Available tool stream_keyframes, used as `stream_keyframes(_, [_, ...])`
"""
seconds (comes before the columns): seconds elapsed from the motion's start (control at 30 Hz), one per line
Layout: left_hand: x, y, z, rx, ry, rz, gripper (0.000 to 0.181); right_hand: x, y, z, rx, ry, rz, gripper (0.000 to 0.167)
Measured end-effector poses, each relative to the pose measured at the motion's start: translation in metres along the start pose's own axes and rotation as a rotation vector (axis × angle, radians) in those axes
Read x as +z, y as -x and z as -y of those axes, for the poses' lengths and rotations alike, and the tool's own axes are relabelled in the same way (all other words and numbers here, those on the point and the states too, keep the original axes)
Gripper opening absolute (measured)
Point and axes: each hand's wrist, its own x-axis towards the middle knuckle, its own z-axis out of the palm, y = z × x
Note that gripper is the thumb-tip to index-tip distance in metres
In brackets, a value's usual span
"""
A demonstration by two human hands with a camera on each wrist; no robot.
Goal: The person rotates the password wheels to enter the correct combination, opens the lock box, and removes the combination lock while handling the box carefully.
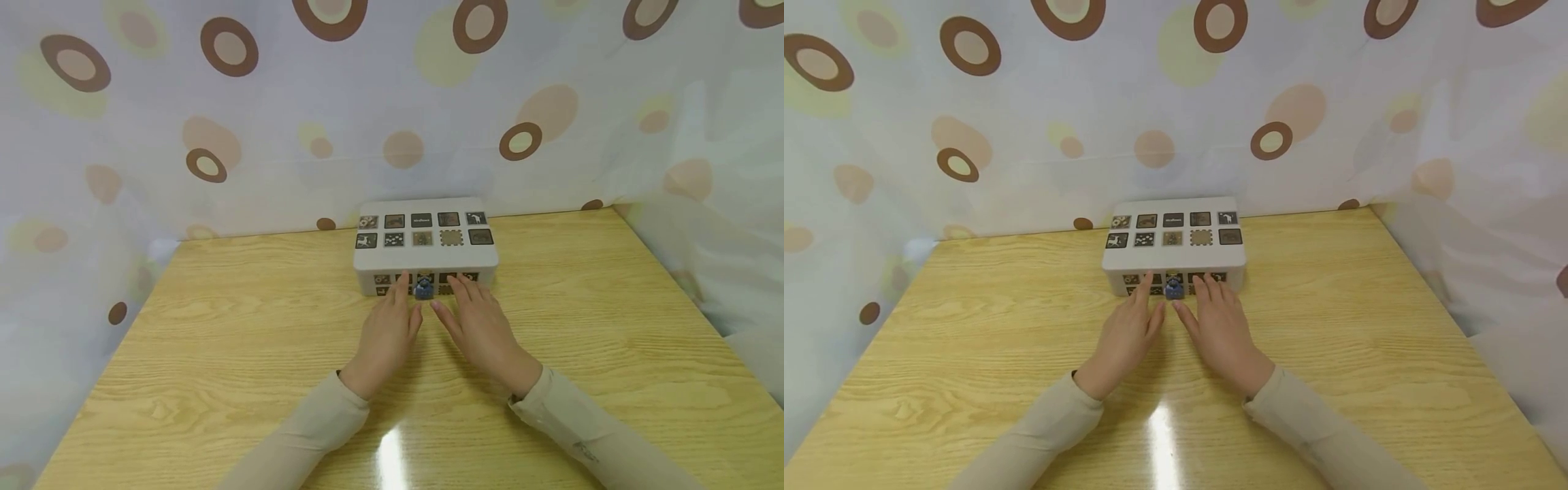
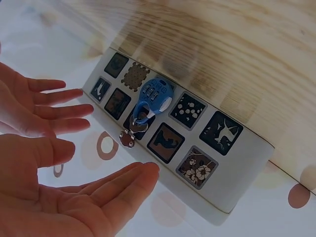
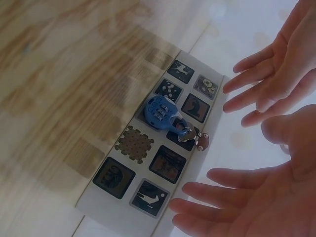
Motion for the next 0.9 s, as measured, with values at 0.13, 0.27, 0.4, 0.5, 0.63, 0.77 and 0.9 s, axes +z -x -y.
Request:
stream_keyframes(0.13, [0.003,-0.003,0.0,-0.012,-0.005,-0.006,0.052,0.001,-0.001,0.0,0.01,-0.023,0.005,0.059])
stream_keyframes(0.27, [0.005,-0.004,0.0,-0.017,-0.013,-0.003,0.051,0.002,-0.003,0.0,0.01,-0.046,0.006,0.054])
stream_keyframes(0.4, [0.004,-0.006,-0.001,-0.029,-0.01,0.003,0.048,0.002,-0.005,0.001,0.008,-0.079,0.013,0.05])
stream_keyframes(0.5, [0.004,-0.009,-0.001,-0.059,0.002,0.025,0.045,0.002,-0.007,0.001,0.005,-0.096,0.025,0.048])
stream_keyframes(0.63, [0.006,-0.013,0.0,-0.096,0.007,0.057,0.042,0.002,-0.009,0.0,0.003,-0.111,0.041,0.048])
stream_keyframes(0.77, [0.007,-0.015,0.0,-0.113,0.0,0.066,0.04,0.001,-0.011,0.001,0.011,-0.137,0.054,0.048])
stream_keyframes(0.9, [0.008,-0.017,0.001,-0.116,-0.011,0.076,0.036,0.001,-0.014,0.001,0.026,-0.17,0.07,0.049])
